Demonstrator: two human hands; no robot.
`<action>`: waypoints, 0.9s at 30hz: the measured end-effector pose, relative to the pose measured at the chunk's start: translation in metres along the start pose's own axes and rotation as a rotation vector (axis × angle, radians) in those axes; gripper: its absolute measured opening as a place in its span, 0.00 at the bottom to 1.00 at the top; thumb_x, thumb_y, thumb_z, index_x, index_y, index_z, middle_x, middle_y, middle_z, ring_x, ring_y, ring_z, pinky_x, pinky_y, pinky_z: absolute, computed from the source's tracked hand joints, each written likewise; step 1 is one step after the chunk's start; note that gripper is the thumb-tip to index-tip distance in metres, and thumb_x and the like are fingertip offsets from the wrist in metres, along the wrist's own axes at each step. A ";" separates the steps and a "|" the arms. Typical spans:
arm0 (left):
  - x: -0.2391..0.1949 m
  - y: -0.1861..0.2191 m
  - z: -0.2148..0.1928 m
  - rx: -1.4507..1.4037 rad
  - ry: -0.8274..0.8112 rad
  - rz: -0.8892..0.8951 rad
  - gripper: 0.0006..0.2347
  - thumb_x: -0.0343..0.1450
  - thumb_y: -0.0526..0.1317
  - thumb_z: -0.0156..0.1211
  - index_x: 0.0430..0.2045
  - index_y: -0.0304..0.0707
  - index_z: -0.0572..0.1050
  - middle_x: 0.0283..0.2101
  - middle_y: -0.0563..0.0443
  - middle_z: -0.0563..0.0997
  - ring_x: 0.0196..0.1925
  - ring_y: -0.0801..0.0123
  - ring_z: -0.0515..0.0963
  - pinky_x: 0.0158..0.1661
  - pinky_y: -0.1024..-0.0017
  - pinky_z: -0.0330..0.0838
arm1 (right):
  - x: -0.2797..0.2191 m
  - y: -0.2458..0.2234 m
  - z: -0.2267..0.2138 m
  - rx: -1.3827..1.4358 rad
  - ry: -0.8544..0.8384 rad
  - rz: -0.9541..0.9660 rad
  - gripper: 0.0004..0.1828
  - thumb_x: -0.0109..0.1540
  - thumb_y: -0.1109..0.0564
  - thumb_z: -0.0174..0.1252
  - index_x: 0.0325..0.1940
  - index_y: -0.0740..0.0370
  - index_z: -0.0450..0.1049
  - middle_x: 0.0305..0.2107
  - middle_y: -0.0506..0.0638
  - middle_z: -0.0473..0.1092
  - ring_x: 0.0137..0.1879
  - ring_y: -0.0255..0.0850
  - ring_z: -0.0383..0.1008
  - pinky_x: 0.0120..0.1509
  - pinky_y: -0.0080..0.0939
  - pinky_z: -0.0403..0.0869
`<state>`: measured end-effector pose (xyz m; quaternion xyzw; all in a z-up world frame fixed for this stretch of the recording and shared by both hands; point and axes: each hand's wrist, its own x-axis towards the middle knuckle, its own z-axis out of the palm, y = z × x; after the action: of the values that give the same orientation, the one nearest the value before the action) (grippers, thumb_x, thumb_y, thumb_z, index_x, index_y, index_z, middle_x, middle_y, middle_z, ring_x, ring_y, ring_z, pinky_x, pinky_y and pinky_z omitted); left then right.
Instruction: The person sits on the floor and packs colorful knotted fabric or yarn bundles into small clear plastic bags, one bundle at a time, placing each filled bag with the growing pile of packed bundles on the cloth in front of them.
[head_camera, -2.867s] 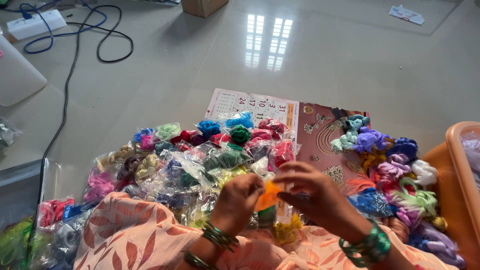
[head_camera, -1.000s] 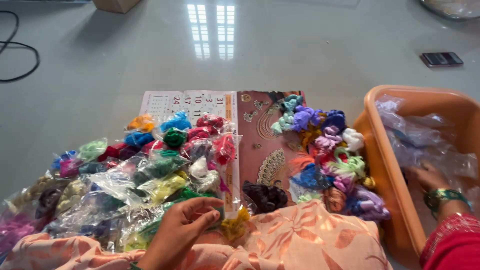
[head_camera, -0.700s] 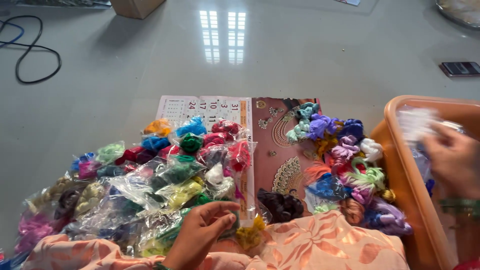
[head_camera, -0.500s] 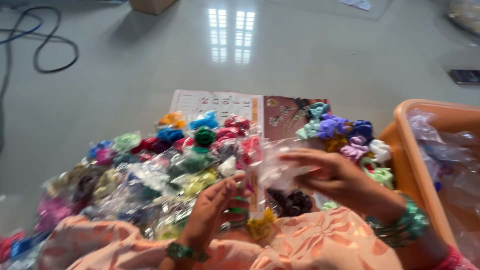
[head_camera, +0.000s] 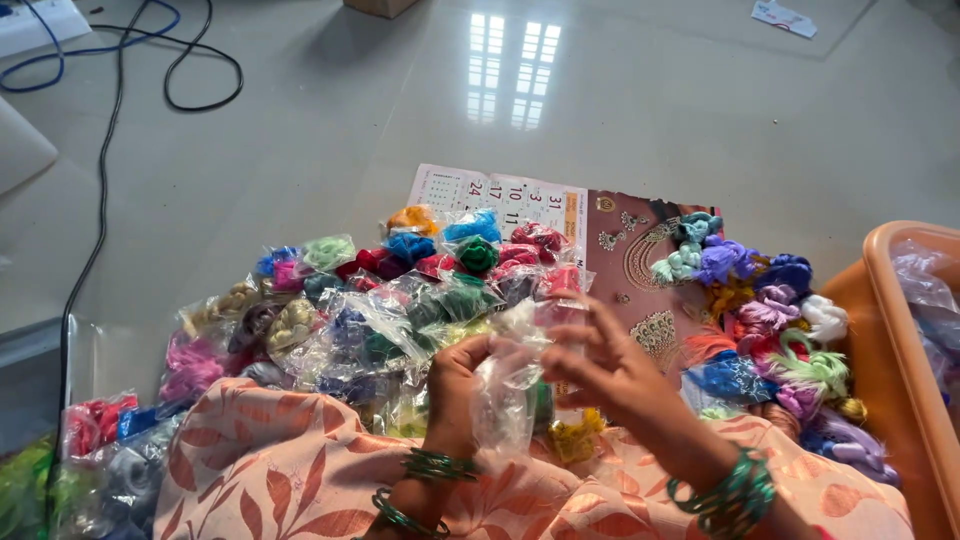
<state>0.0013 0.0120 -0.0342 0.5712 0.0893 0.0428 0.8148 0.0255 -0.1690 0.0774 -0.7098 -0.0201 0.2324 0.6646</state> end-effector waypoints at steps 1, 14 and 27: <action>-0.002 -0.002 -0.002 0.036 -0.036 0.035 0.03 0.69 0.31 0.69 0.31 0.28 0.83 0.29 0.51 0.85 0.28 0.76 0.80 0.29 0.76 0.76 | 0.000 0.009 0.003 -0.015 -0.028 -0.012 0.26 0.65 0.55 0.57 0.68 0.51 0.67 0.52 0.54 0.75 0.49 0.40 0.80 0.48 0.43 0.82; 0.008 -0.016 -0.009 -0.139 -0.148 -0.319 0.11 0.75 0.43 0.55 0.37 0.35 0.80 0.34 0.51 0.84 0.33 0.70 0.84 0.35 0.68 0.81 | 0.019 0.037 -0.039 0.224 0.042 0.013 0.15 0.66 0.54 0.58 0.53 0.65 0.79 0.38 0.48 0.78 0.39 0.32 0.78 0.44 0.34 0.77; 0.012 -0.025 -0.019 -0.183 -0.096 -0.327 0.10 0.74 0.41 0.45 0.29 0.38 0.75 0.28 0.50 0.80 0.29 0.66 0.82 0.33 0.64 0.81 | 0.018 0.028 -0.035 0.384 -0.053 0.049 0.18 0.66 0.58 0.55 0.59 0.64 0.73 0.42 0.49 0.78 0.44 0.38 0.81 0.51 0.40 0.80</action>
<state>0.0088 0.0230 -0.0656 0.4739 0.1377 -0.1095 0.8628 0.0459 -0.1987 0.0454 -0.5639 0.0244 0.2669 0.7811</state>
